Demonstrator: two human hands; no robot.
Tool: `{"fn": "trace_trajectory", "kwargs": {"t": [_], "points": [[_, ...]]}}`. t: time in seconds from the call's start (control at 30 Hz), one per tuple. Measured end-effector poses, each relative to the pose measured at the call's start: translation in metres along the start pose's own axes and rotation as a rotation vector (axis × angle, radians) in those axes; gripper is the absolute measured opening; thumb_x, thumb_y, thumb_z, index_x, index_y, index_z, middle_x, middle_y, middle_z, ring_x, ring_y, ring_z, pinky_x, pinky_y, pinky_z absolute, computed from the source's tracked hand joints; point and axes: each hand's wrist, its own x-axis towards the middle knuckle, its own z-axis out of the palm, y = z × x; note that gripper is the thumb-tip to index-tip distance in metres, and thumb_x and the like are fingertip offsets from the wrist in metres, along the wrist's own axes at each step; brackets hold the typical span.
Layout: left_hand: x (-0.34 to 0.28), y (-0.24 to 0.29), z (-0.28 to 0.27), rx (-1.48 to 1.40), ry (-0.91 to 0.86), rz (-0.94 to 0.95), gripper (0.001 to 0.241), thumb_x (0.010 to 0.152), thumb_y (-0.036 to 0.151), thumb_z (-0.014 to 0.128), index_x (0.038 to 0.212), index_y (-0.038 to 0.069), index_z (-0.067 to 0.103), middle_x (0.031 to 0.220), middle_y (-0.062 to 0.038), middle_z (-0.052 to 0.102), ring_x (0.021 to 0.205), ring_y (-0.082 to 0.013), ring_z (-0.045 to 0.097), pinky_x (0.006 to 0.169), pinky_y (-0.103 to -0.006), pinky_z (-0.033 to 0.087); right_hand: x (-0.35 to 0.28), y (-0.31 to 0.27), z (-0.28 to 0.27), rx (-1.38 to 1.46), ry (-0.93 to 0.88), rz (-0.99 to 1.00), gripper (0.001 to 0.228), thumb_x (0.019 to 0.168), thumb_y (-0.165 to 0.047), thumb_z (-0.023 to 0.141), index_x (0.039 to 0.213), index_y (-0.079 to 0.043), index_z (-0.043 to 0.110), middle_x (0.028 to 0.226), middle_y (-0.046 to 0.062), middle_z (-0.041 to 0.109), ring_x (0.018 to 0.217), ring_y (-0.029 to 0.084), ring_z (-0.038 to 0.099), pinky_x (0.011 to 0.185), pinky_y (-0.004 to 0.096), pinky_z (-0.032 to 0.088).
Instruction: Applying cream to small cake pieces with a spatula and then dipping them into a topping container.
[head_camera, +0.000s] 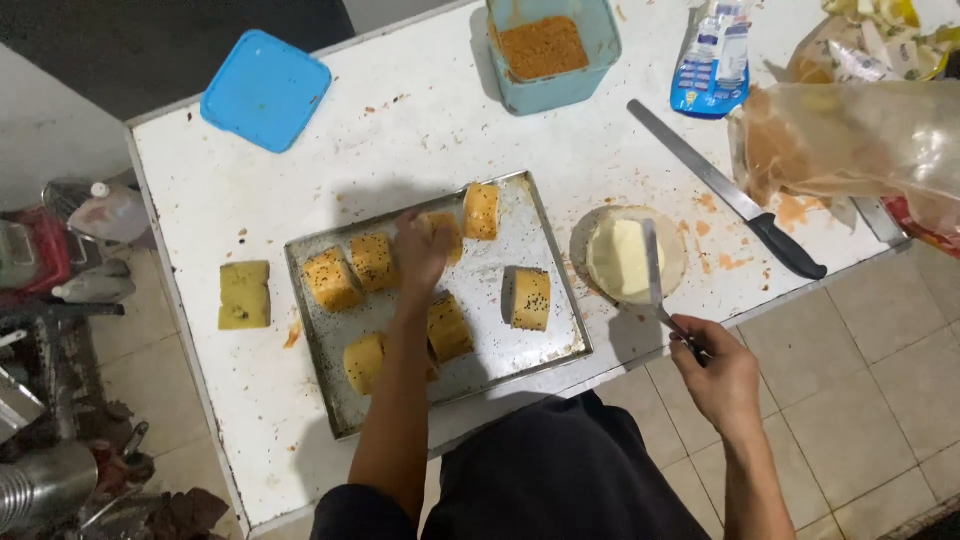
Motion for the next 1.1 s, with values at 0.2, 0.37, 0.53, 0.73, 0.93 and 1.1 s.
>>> {"fn": "trace_trajectory", "kwargs": {"t": [0.2,0.37,0.53,0.73,0.93,1.1], "points": [[-0.008,0.011,0.006,0.257,0.001,0.070,0.064,0.104,0.032,0.047,0.153,-0.002,0.022,0.145,-0.034,0.040,0.141,-0.0506,0.036,0.113,-0.0644,0.030,-0.001,0.029,-0.010,0.099,-0.020,-0.038,0.026,0.100,0.005,0.059,0.123,0.005,0.071,0.088,0.025,0.072,0.059,0.028,0.061,0.055,0.037,0.054],[-0.007,0.048,0.003,0.576,0.030,0.383,0.049,0.102,0.017,0.050,0.147,0.000,0.039,0.149,-0.030,0.035,0.139,-0.0496,0.037,0.114,-0.0624,0.032,-0.007,0.005,-0.010,0.062,-0.061,-0.026,0.027,0.102,0.004,0.054,0.124,0.007,0.069,0.088,0.026,0.074,0.055,0.029,0.063,0.052,0.038,0.053],[0.042,0.039,0.030,1.092,-0.245,0.669,0.092,0.075,0.027,0.087,0.153,0.021,0.040,0.156,-0.014,0.040,0.147,-0.0455,0.027,0.117,-0.0719,0.016,-0.006,0.003,-0.013,0.066,-0.075,-0.010,0.027,0.103,0.005,0.053,0.124,0.010,0.069,0.092,0.027,0.074,0.061,0.029,0.064,0.054,0.037,0.054],[0.059,0.021,0.067,1.142,-0.332,0.616,0.092,0.067,0.053,0.087,0.142,0.018,0.046,0.134,-0.013,0.057,0.137,-0.0382,0.045,0.116,-0.0739,0.012,-0.007,0.015,-0.019,0.110,-0.044,-0.057,0.026,0.104,0.003,0.053,0.123,0.010,0.067,0.091,0.026,0.074,0.061,0.029,0.065,0.053,0.036,0.054],[0.047,-0.009,0.075,0.998,0.068,0.872,0.088,0.061,0.067,0.087,0.122,0.014,0.053,0.104,-0.013,0.059,0.110,-0.0357,0.060,0.105,-0.0745,0.030,-0.016,0.024,-0.018,0.109,-0.055,-0.022,0.024,0.104,0.001,0.053,0.121,0.010,0.068,0.086,0.024,0.074,0.055,0.026,0.061,0.049,0.034,0.053],[0.060,0.005,0.052,0.505,-0.104,0.953,0.082,0.089,0.068,0.068,0.148,0.016,0.042,0.136,-0.019,0.049,0.132,-0.0410,0.046,0.111,-0.0687,0.028,-0.014,0.020,-0.025,0.014,-0.061,0.030,0.029,0.093,0.001,0.072,0.119,0.011,0.069,0.085,0.027,0.073,0.058,0.027,0.060,0.051,0.040,0.052]]}}
